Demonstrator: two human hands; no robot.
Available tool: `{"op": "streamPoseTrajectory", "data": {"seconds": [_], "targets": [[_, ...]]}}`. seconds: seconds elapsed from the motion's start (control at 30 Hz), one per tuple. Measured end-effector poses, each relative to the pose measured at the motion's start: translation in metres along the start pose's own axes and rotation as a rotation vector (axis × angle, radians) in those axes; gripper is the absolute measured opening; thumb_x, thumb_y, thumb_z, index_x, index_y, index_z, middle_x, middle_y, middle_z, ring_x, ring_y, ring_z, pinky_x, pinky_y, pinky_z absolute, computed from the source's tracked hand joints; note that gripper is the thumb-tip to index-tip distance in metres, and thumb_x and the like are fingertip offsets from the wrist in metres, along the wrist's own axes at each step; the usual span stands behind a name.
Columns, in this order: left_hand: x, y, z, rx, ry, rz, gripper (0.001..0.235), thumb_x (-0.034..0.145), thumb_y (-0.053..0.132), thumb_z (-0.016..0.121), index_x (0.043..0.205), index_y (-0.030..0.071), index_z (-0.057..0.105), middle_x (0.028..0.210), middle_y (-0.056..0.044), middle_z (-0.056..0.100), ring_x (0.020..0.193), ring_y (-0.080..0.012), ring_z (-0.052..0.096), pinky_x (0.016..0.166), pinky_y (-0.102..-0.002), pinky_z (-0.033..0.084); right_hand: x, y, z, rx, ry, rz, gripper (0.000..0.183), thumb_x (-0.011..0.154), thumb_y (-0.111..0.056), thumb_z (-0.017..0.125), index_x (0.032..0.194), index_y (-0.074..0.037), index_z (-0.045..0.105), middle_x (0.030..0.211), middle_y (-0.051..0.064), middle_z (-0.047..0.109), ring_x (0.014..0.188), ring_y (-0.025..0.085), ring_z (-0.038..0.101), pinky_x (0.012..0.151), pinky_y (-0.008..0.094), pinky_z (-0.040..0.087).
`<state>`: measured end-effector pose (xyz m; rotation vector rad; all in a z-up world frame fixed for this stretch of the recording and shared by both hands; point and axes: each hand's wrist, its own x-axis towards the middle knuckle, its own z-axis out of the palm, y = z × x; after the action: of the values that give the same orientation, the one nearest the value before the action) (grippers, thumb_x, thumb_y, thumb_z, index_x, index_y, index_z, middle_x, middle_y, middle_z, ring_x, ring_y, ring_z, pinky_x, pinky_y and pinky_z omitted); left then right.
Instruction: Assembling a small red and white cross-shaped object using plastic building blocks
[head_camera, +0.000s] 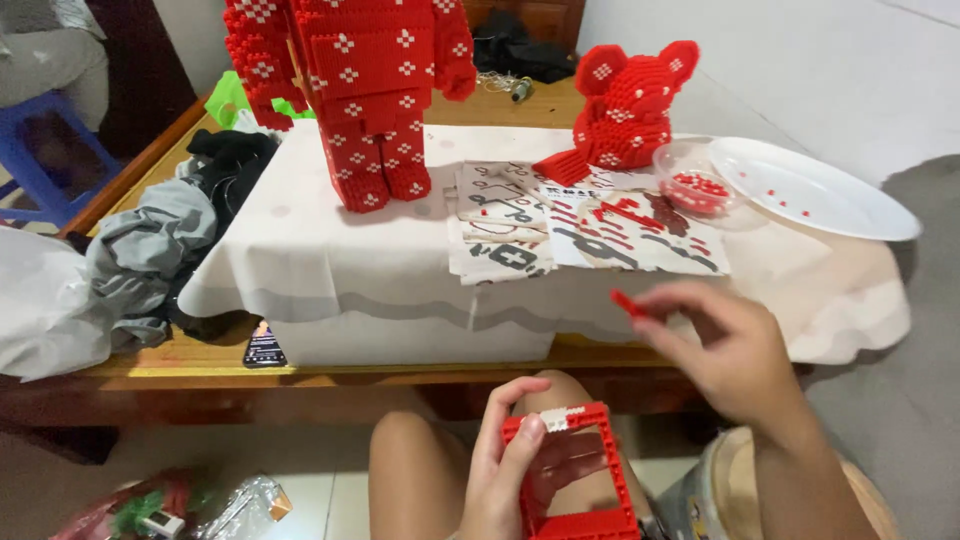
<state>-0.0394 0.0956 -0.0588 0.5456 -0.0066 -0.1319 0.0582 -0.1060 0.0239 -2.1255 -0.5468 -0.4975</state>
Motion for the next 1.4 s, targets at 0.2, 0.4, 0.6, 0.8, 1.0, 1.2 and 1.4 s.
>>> {"op": "streamPoseTrajectory", "data": {"seconds": [0.2,0.4,0.6,0.8,1.0,1.2,1.4], "targets": [[-0.036,-0.005,0.043,0.076,-0.039,-0.072,0.042,0.090,0.020,0.063,0.130,0.006,0.057,0.099,-0.030,0.074,0.089,-0.0383,0.075,0.091,-0.051,0.063,-0.084,-0.042,-0.048,-0.112,-0.076,-0.367,0.023,0.081,-0.012,0.078,0.104,-0.010,0.079,0.095,0.004,0.081,0.081,0.015,0.076,0.079,0.026,0.058],[-0.039,-0.028,0.065,0.183,-0.164,-0.059,0.045,0.089,0.025,0.066,0.129,0.006,0.055,0.123,-0.032,0.077,0.092,-0.0429,0.079,0.079,-0.053,0.069,-0.117,-0.066,-0.084,-0.143,-0.020,-0.347,0.020,0.081,-0.012,0.078,0.100,-0.013,0.081,0.085,0.002,0.077,0.072,0.012,0.073,0.065,0.022,0.059],[-0.047,-0.040,0.072,0.360,-0.254,0.107,0.040,0.092,0.030,0.066,0.124,0.007,0.059,0.120,-0.025,0.077,0.093,-0.0368,0.082,0.076,-0.050,0.073,-0.130,-0.074,-0.099,-0.130,-0.011,-0.353,0.020,0.084,-0.011,0.075,0.103,-0.012,0.080,0.089,0.003,0.077,0.072,0.012,0.074,0.063,0.021,0.060],[-0.057,-0.039,0.079,0.392,-0.259,0.172,0.036,0.092,0.030,0.067,0.117,0.004,0.065,0.119,-0.020,0.079,0.097,-0.0308,0.080,0.077,-0.047,0.074,-0.134,-0.068,-0.101,-0.195,-0.047,-0.462,0.025,0.088,-0.014,0.071,0.112,-0.018,0.079,0.093,0.000,0.074,0.075,0.010,0.074,0.067,0.020,0.060],[-0.058,-0.038,0.074,0.394,-0.358,0.195,0.033,0.097,0.026,0.064,0.118,0.002,0.063,0.126,-0.019,0.073,0.108,-0.0276,0.074,0.082,-0.045,0.072,-0.131,-0.083,-0.101,-0.304,-0.060,-0.587,0.025,0.089,-0.011,0.069,0.113,-0.014,0.075,0.095,0.006,0.070,0.081,0.016,0.072,0.073,0.026,0.059],[-0.059,-0.039,0.078,0.427,-0.320,0.106,0.031,0.094,0.025,0.066,0.117,0.004,0.065,0.126,-0.017,0.075,0.101,-0.0235,0.075,0.077,-0.040,0.073,-0.128,-0.091,-0.099,-0.176,-0.067,-0.634,0.019,0.088,-0.008,0.068,0.104,-0.002,0.073,0.099,0.012,0.074,0.088,0.027,0.078,0.082,0.035,0.067],[-0.058,-0.044,0.076,0.435,-0.318,0.125,0.028,0.095,0.023,0.065,0.116,0.004,0.064,0.124,-0.017,0.076,0.100,-0.0229,0.076,0.074,-0.039,0.073,-0.131,-0.088,-0.101,-0.232,-0.030,-0.656,0.019,0.088,-0.011,0.065,0.101,-0.002,0.075,0.099,0.012,0.078,0.087,0.026,0.081,0.083,0.034,0.070]]}}
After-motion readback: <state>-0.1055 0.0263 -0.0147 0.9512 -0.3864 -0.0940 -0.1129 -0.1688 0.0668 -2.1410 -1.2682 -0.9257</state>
